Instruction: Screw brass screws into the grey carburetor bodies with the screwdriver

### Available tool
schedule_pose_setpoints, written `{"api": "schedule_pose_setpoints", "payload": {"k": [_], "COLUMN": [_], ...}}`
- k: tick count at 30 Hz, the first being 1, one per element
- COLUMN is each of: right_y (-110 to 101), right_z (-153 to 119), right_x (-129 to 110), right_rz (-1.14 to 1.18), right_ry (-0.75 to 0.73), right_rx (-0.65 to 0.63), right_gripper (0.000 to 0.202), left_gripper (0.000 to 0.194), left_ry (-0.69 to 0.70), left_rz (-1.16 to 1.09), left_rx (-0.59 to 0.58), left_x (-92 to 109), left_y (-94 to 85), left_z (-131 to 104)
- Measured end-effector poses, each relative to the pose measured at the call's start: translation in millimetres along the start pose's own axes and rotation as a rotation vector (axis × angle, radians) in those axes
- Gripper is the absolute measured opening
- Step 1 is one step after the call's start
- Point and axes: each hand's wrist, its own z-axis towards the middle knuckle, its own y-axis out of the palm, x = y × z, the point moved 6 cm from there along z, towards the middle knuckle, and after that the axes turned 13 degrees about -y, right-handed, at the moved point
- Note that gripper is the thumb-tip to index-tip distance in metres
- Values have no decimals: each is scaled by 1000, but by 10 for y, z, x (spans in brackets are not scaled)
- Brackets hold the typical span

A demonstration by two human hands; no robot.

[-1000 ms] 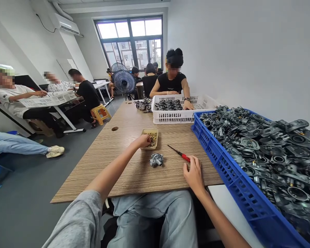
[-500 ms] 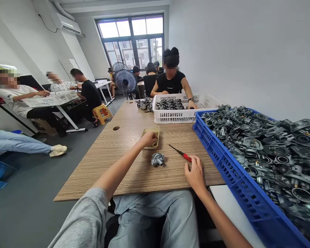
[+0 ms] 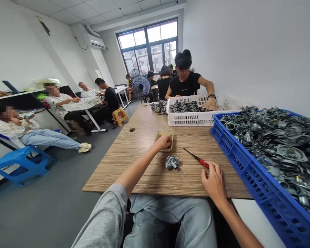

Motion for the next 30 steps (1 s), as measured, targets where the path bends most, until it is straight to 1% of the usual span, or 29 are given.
{"api": "schedule_pose_setpoints", "payload": {"k": [10,18,24,30], "right_y": [18,17,5,-4], "right_z": [-9,-3,5,9], "right_x": [59,30,1,-15], "right_rz": [-23,-22,5,5], "right_ry": [-34,-27,9,13], "right_rx": [0,5,-26,-36], "right_gripper": [35,34,34,35], "left_gripper": [24,23,20,20], "left_ry": [-24,-63,-83,-100], "left_rz": [9,-36,-86,-117], "left_rx": [-74,-67,-53,-63], "left_x": [36,-6,-45,-118], "left_y": [-9,-35,-35,-91], "left_z": [-66,-104,-86,-75]}}
